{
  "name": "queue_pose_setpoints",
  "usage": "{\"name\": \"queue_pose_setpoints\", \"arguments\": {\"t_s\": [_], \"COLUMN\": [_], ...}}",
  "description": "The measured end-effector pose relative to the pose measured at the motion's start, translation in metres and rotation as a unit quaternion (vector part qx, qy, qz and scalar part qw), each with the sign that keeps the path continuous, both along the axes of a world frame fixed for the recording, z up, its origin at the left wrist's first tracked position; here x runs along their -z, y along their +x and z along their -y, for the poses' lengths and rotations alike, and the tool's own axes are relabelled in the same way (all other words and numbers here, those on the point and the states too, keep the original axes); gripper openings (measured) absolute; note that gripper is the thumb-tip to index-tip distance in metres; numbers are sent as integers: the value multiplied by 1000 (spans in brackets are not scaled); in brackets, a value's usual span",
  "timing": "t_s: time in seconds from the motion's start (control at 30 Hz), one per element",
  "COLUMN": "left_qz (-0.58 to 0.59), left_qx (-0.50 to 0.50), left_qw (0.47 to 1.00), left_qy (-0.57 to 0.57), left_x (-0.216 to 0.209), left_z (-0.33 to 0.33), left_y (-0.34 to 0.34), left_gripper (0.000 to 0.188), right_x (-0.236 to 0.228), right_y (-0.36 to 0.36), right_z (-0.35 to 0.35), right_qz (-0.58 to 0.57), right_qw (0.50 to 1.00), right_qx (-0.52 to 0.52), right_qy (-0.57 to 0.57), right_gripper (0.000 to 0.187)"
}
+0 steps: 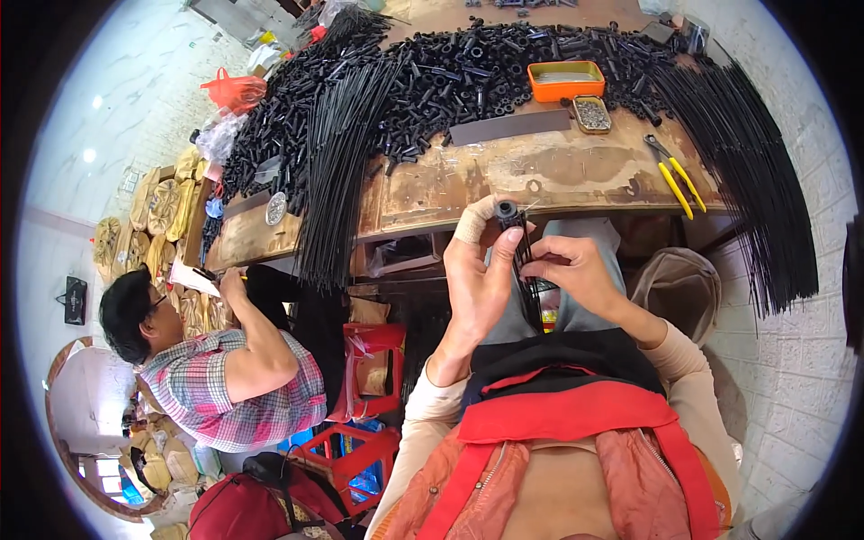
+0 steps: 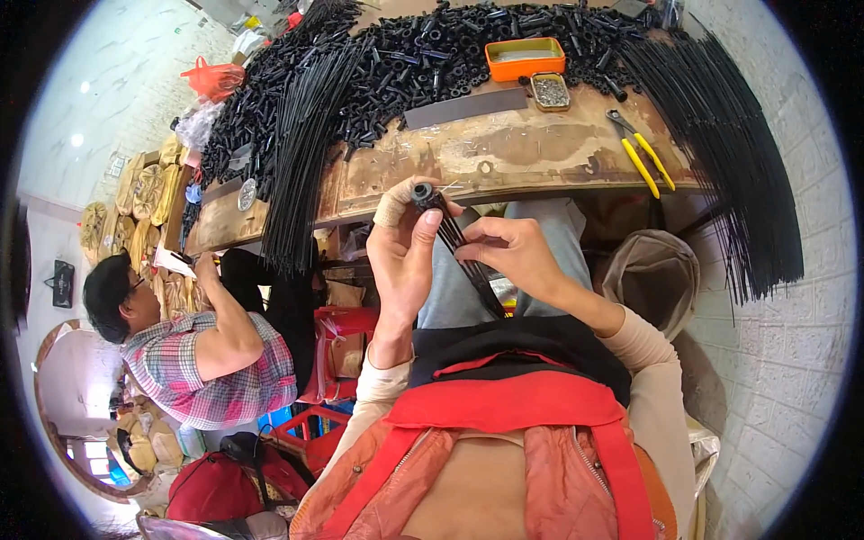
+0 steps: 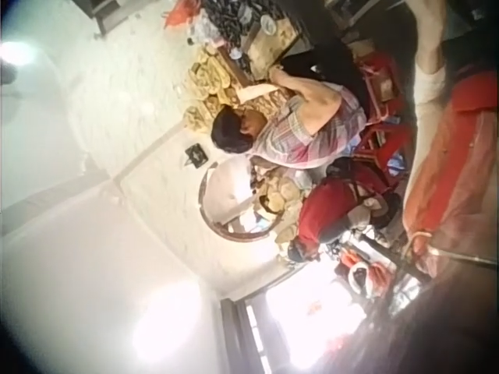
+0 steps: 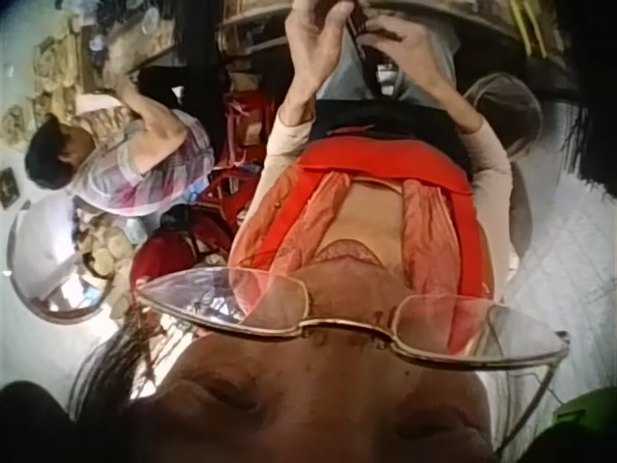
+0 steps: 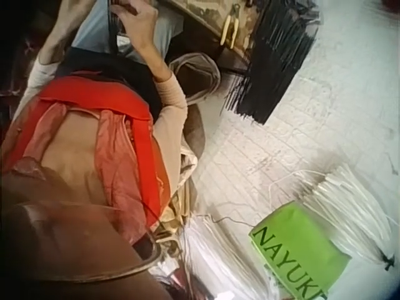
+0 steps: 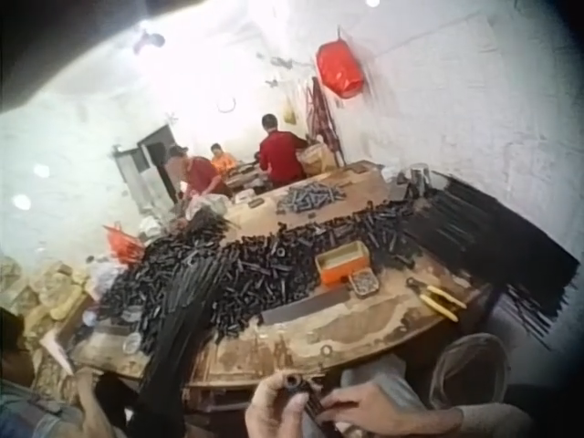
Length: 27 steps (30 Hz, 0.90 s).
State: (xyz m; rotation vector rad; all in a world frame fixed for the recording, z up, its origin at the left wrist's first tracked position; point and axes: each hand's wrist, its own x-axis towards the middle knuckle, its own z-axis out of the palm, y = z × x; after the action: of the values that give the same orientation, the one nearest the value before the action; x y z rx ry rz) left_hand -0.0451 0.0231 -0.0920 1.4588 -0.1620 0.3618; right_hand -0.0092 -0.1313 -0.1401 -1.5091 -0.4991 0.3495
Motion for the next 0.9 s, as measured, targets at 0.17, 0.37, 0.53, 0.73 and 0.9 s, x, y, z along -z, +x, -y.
{"name": "queue_pose_setpoints", "arguments": {"t_s": [0.17, 0.37, 0.53, 0.73, 0.9], "left_qz": [-42, -45, 10, 1, -72], "left_qx": [45, -20, -32, 114, 274], "left_qw": [998, 998, 998, 993, 956], "left_qy": [6, 46, 57, -21, -77], "left_x": [-14, 2, 18, -17, 3], "left_z": [-2, 3, 17, 15, 30], "left_y": [-3, -1, 8, 10, 24], "left_gripper": [34, 26, 23, 30, 35], "right_x": [7, 7, 2, -4, 7], "right_y": [0, -5, -8, 6, 63], "right_z": [-4, -11, -5, 59, 142], "right_qz": [-14, -37, 45, 349, 421], "right_qw": [1000, 999, 995, 894, 722], "right_qx": [7, 14, 50, 146, 380], "right_qy": [-1, -9, -69, -239, -397], "right_gripper": [14, 13, 14, 17, 24]}}
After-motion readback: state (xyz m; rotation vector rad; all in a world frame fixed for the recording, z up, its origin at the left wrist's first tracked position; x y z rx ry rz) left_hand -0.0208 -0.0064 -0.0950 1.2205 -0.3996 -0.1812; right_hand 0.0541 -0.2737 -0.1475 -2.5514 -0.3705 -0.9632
